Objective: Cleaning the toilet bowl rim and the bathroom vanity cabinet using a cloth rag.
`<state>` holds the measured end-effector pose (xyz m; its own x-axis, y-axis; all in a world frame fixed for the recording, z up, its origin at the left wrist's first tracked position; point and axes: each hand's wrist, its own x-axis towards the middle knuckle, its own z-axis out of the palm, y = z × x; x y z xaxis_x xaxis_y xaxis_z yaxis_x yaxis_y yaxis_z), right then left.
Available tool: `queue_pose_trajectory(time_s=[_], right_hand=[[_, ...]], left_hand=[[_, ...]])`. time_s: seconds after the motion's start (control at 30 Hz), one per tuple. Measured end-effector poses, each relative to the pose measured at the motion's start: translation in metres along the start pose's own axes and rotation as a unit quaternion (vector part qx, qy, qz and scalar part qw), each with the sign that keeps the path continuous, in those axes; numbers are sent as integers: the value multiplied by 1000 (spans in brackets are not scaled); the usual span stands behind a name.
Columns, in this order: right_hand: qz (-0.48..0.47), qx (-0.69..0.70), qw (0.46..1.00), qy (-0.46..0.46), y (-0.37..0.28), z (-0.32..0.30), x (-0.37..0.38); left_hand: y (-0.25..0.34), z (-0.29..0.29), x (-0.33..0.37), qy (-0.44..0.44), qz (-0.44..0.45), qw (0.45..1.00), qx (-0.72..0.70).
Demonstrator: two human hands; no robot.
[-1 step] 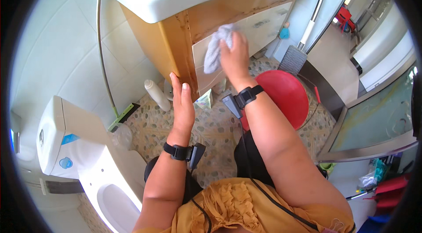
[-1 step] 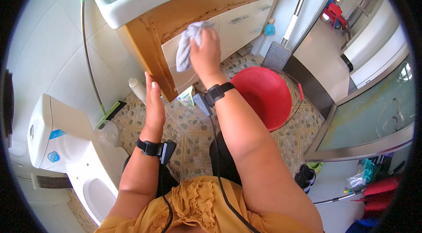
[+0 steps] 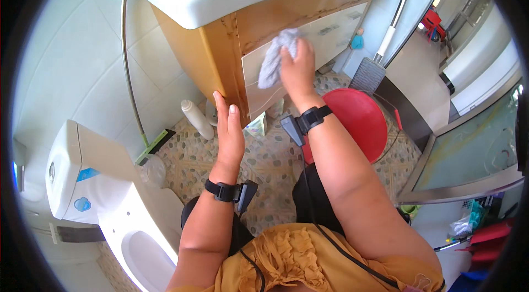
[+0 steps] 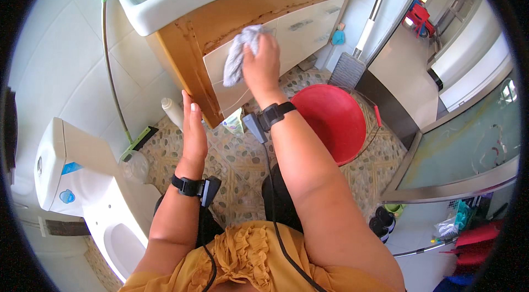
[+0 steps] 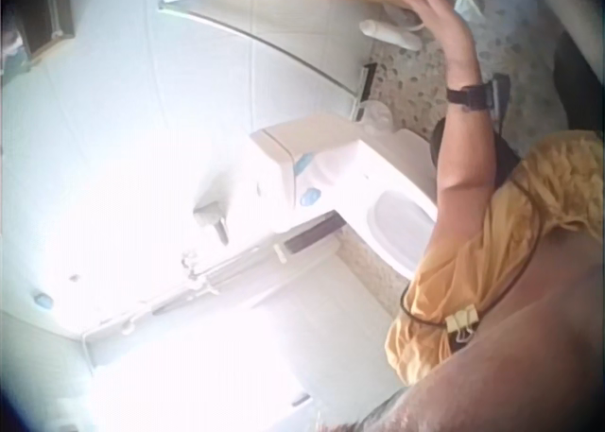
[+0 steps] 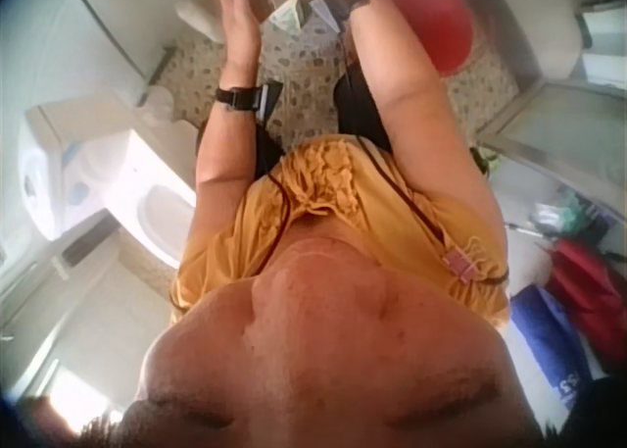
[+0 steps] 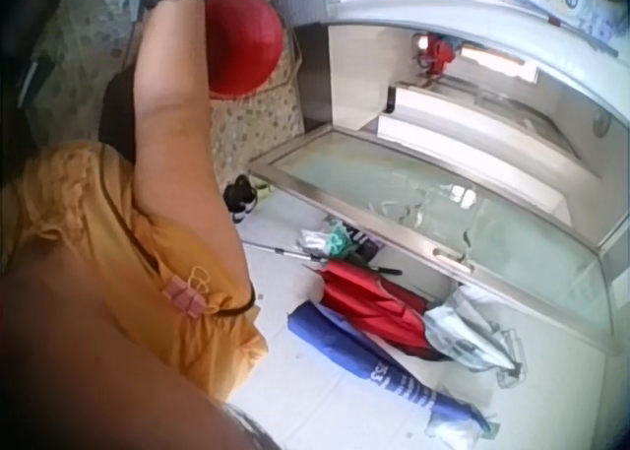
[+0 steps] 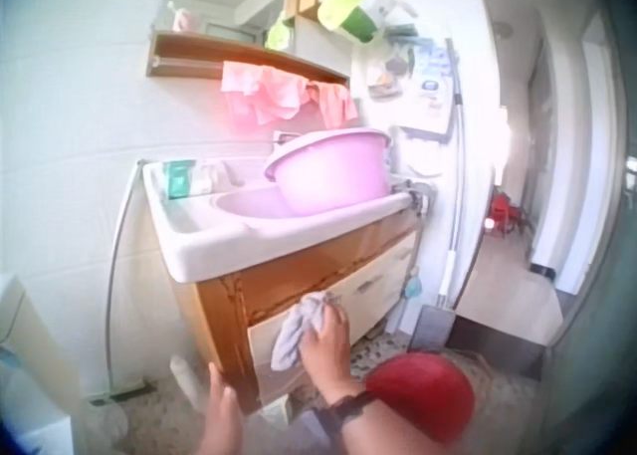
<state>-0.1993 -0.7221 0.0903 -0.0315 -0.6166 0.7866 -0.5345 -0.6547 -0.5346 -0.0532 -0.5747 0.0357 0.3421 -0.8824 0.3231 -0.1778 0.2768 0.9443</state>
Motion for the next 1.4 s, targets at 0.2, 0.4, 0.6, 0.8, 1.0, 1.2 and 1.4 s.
queue_pose_trajectory(time_s=[0.2,0.4,0.6,0.8,1.0,1.2,1.4], right_hand=[[244,205,945,75,58,11,17],[376,325,864,84,78,27,-20],[493,298,817,-4,24,52,-73],[510,407,745,-140,-15,41,-79],[343,571,742,-76,-64,-27,-21],[172,367,911,80,-58,-34,36],[52,184,981,-24,-64,8,24]], left_hand=[[-1,-3,1,-23,20,999,30],[7,-3,1,-62,-1,997,39],[-3,-9,1,-25,5,998,65],[-9,0,5,-5,34,998,52],[-13,-15,7,-18,26,999,12],[-6,-17,3,-48,22,998,34],[-8,-22,2,-62,18,996,60]])
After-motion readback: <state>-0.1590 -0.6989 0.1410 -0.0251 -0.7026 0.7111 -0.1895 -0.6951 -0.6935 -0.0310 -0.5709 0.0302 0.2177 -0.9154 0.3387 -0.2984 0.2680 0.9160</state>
